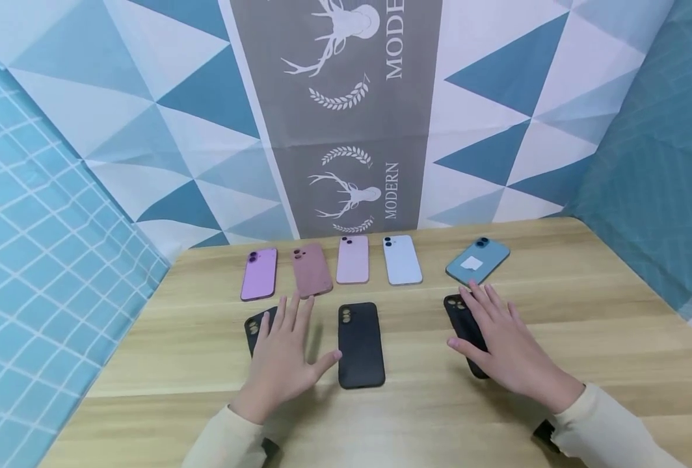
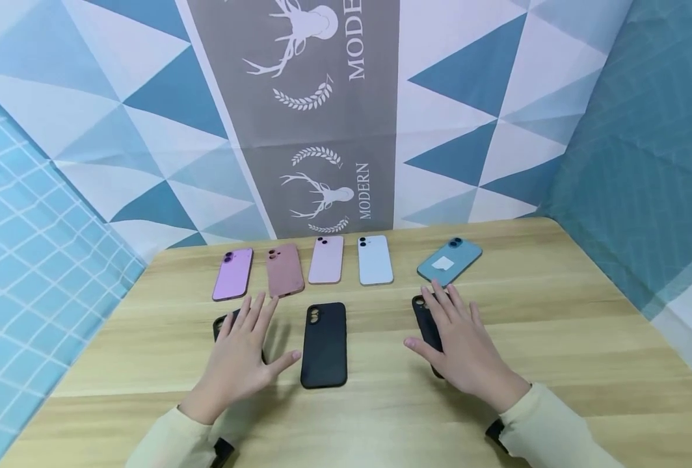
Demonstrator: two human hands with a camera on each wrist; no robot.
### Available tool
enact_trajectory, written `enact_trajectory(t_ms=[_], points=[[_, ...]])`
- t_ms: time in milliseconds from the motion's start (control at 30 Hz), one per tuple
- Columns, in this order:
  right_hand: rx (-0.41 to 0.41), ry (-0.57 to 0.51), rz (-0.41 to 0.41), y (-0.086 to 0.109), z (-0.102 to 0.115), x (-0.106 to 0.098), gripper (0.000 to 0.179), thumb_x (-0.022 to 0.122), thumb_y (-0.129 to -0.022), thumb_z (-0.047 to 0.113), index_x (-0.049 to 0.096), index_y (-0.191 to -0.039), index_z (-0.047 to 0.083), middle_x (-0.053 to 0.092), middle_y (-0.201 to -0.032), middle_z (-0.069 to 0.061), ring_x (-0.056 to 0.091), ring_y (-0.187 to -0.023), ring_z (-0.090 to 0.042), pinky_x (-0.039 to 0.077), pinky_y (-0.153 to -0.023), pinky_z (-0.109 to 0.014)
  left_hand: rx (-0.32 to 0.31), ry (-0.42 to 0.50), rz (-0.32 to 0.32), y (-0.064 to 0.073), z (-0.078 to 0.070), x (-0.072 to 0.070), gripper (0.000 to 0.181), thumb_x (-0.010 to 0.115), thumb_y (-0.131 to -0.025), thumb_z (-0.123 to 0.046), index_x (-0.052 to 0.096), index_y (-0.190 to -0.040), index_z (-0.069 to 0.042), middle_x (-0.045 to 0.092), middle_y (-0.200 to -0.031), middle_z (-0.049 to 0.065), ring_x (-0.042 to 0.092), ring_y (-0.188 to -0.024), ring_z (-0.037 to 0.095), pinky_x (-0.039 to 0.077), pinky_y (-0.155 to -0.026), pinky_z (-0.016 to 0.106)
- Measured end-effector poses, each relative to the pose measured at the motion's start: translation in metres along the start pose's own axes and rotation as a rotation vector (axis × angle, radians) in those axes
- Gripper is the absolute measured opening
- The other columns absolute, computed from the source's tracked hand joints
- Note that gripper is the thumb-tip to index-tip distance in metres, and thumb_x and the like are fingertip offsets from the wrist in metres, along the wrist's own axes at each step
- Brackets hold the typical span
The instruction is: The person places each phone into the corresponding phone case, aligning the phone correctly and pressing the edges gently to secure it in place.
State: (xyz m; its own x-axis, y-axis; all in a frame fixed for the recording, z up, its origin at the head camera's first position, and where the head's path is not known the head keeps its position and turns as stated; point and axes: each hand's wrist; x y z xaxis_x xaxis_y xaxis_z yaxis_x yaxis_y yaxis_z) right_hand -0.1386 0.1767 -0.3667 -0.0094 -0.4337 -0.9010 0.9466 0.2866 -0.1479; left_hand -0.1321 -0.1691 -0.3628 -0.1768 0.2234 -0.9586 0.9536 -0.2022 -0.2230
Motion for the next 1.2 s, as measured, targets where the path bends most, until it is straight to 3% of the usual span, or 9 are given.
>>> enact_trajectory(t_ms=[333, 633, 1200], points=[[-0.003, -0.015, -0.036, 0.0016, 0.0009, -0.0005, 0.081, 0.056, -0.093, 0.049, 0.018, -0.154, 0.012, 0.007, -0.163, -0.014, 0.001, -0.15, -0.042, 0.009, -0.111, -0.074, 0.039, -0.004, -0.042, -0.0027, 0.0002, -0.0042, 0.099, 0.063, -0.079, -0.063, 0.022, -0.153, -0.013, 0.024, -0.158, 0.018, 0.022, -0.147, 0.038, 0.023, -0.115, 0.065], [-0.012, -0.026, -0.015, -0.0005, 0.0021, -0.0036, 0.078, 0.052, -0.096, 0.048, 0.014, -0.155, 0.013, 0.002, -0.163, -0.014, -0.004, -0.15, -0.041, 0.009, -0.11, -0.074, 0.005, -0.017, -0.035, -0.0024, 0.0019, -0.0056, 0.1, 0.064, -0.079, -0.061, 0.021, -0.154, -0.012, 0.028, -0.157, 0.019, 0.024, -0.146, 0.039, 0.025, -0.113, 0.065], [-0.021, -0.001, 0.008, -0.0008, 0.0031, -0.0038, 0.082, 0.055, -0.093, 0.05, 0.014, -0.155, 0.015, 0.0, -0.164, -0.013, -0.002, -0.15, -0.042, 0.009, -0.111, -0.073, -0.008, -0.017, -0.008, 0.0014, 0.0063, -0.0046, 0.099, 0.062, -0.08, -0.063, 0.02, -0.154, -0.012, 0.023, -0.158, 0.019, 0.021, -0.147, 0.039, 0.024, -0.114, 0.065]])
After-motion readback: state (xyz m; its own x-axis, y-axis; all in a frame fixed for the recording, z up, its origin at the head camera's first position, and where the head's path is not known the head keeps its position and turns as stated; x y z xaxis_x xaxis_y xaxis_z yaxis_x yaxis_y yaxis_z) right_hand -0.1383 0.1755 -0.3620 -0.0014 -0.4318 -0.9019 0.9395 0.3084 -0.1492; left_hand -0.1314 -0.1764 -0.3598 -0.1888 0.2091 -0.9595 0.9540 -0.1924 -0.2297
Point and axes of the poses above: each hand's wrist, its own y-axis away from the middle knuckle, its own x-axis out of the palm, z = x × y
